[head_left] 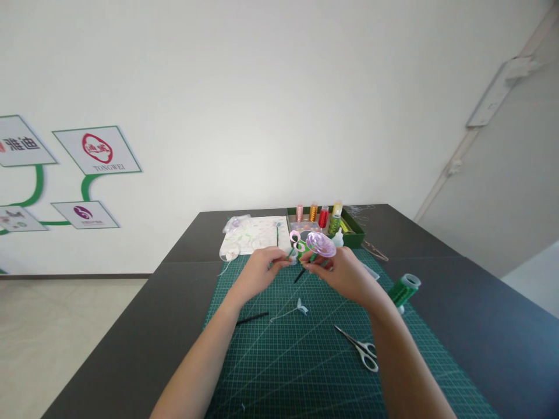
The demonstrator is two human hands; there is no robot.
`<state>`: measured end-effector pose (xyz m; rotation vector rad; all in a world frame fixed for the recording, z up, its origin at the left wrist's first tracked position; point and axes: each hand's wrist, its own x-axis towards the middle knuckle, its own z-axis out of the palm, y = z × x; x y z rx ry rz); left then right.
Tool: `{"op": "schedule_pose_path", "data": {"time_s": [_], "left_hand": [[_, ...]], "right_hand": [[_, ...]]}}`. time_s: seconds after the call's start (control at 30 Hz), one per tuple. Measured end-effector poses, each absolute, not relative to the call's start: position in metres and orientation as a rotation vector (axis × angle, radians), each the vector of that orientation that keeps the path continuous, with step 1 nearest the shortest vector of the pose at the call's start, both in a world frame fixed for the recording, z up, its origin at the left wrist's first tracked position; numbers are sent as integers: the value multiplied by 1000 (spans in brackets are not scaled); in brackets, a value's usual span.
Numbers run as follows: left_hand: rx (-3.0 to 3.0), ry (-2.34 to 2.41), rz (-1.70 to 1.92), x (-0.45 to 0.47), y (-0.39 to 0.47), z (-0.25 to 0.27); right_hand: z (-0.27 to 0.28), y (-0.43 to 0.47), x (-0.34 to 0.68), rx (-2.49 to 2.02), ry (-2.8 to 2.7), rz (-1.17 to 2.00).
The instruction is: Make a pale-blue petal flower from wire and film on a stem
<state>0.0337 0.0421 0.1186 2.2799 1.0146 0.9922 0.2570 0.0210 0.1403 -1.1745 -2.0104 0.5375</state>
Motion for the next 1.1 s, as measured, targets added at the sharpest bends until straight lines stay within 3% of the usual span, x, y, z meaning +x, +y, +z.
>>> {"op": "schedule_pose_path", "data": {"time_s": [0.23,0.73,0.97,1.1], "left_hand": [[2078,1056,979,33,40,102],[1579,1049,1061,34,31,41],[1659,1120,1109,39,20,23],[1715,1194,1194,38,15,29]], "right_hand": [[115,20,248,-1097,-1850,1105],[-20,-55,160,-1146,-1389,1789],[-29,-64,155,-1188,-1442,1838],[-24,-67,158,-1328,-1644,1683]]}}
